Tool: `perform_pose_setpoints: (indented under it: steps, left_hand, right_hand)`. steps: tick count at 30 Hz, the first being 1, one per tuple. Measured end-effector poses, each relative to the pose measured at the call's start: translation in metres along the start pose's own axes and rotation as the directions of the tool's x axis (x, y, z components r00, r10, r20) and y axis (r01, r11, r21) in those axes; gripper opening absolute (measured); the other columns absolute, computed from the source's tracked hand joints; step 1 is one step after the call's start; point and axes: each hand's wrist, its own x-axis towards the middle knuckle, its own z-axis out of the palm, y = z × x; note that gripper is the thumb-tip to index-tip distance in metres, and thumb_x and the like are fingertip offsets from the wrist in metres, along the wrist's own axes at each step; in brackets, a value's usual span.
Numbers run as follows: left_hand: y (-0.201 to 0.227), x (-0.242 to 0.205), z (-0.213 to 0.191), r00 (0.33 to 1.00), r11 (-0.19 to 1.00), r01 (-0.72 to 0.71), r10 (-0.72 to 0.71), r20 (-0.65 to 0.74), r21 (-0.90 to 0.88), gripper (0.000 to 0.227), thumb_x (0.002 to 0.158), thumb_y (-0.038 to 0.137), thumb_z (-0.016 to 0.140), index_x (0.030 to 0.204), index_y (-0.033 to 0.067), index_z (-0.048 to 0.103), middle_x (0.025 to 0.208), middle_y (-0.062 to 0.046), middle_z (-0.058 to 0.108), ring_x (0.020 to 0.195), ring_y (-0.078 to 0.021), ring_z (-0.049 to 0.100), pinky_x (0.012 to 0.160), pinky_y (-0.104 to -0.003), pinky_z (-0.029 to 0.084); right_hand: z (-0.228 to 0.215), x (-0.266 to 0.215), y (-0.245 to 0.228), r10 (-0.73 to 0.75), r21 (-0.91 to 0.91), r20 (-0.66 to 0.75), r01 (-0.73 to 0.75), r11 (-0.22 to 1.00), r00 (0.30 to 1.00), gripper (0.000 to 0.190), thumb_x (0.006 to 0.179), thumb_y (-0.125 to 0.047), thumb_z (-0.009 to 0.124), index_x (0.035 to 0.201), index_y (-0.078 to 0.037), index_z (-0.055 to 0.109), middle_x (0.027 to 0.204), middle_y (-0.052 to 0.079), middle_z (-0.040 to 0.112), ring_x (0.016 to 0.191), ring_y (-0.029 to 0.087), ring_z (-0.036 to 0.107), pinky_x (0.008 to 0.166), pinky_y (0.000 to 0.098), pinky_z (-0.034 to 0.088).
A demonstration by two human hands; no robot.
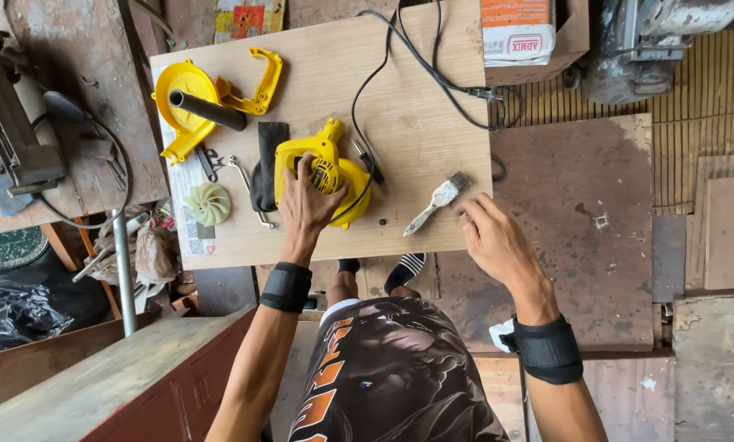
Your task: The person works on a yellow Stanley electric blower on a wooden workbench. They unscrew the motor housing with a screwdriver, separate the housing halves, remove screws and small parts, and use a file and brush on the housing opening while handling the impeller and base parts.
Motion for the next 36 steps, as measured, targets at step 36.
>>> perform_pose_setpoints:
  steps: [36]
  left_hand:
    - [-0.087,-0.026,0.043,0.784,-0.269,0.504,-0.256,0.565,-0.821,0.064,0.090,0.063,0.048,0.127,0.0131,0.059,0.107,-0.007,0.071,0.087,-0.0189,0.074,0.067,-0.037,0.065]
  right_hand:
    - [-0.002,0.050,-0.058,-0.386,-0.157,-0.064,0.373,0.914,0.920,0.036,0.094,0.007,0.048,0.130,0.000,0.049,0.118,0.016,0.056,0.096,0.024,0.062,0.083,0.0368,0.060]
